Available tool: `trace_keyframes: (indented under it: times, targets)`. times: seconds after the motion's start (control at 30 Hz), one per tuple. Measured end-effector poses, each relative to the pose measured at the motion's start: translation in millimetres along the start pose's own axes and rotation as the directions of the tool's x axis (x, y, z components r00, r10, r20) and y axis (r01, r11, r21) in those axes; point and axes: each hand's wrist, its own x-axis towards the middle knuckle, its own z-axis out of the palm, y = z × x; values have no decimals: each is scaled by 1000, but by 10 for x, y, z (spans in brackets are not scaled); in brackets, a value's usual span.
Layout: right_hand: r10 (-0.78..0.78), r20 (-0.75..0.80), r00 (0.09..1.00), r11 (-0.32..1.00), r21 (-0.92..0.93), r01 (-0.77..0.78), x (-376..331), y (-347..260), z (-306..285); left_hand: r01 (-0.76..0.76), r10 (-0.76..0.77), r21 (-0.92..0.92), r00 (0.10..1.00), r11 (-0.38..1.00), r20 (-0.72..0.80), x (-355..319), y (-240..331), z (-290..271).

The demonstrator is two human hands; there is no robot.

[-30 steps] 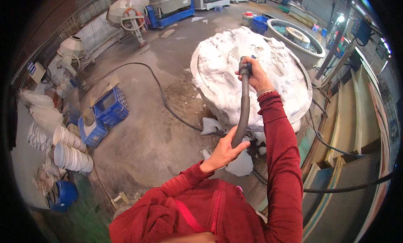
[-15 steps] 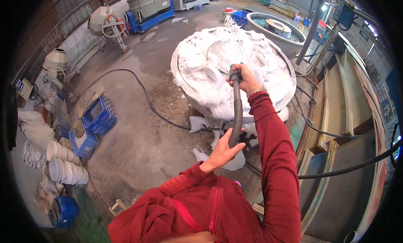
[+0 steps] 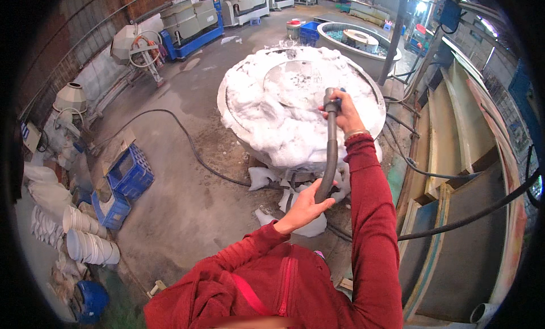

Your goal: The person uses a hose to spray water into a rotating industrial machine, then moves to spray and rinse a large white container and the surrounding floor area. The person directs the water stream to remove foam and debris from the equipment and floor.

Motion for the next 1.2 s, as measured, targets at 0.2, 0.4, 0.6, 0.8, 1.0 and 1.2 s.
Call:
trace_keyframes:
  times: [0.2, 0.4, 0.6, 0.8, 1.0, 1.2]
  targets:
    - [17, 5, 1000, 1000, 0, -17, -185, -19, -650, -102, 99, 31, 990, 994, 98, 45, -282, 366]
    - [29, 45, 999, 998, 63, -32, -361, 85, -700, 28, -34, 41, 989, 999, 144, -126, -268, 529]
    - [51, 27, 998, 995, 79, -53, -307, 216, -900, 29, -38, 71, 991, 997, 128, -120, -386, 512]
    - [-50, 85, 995, 995, 92, 43, -395, 8, -756, -26, 19, 55, 993, 998, 114, -87, -379, 547]
    - [-15, -68, 998, 992, 121, 23, -468, 152, -1125, 37, -56, 105, 982, 994, 182, -126, -366, 547]
    - [-95, -94, 991, 991, 88, 103, -680, -11, -1124, -81, 54, 143, 981, 986, 186, -134, -418, 670]
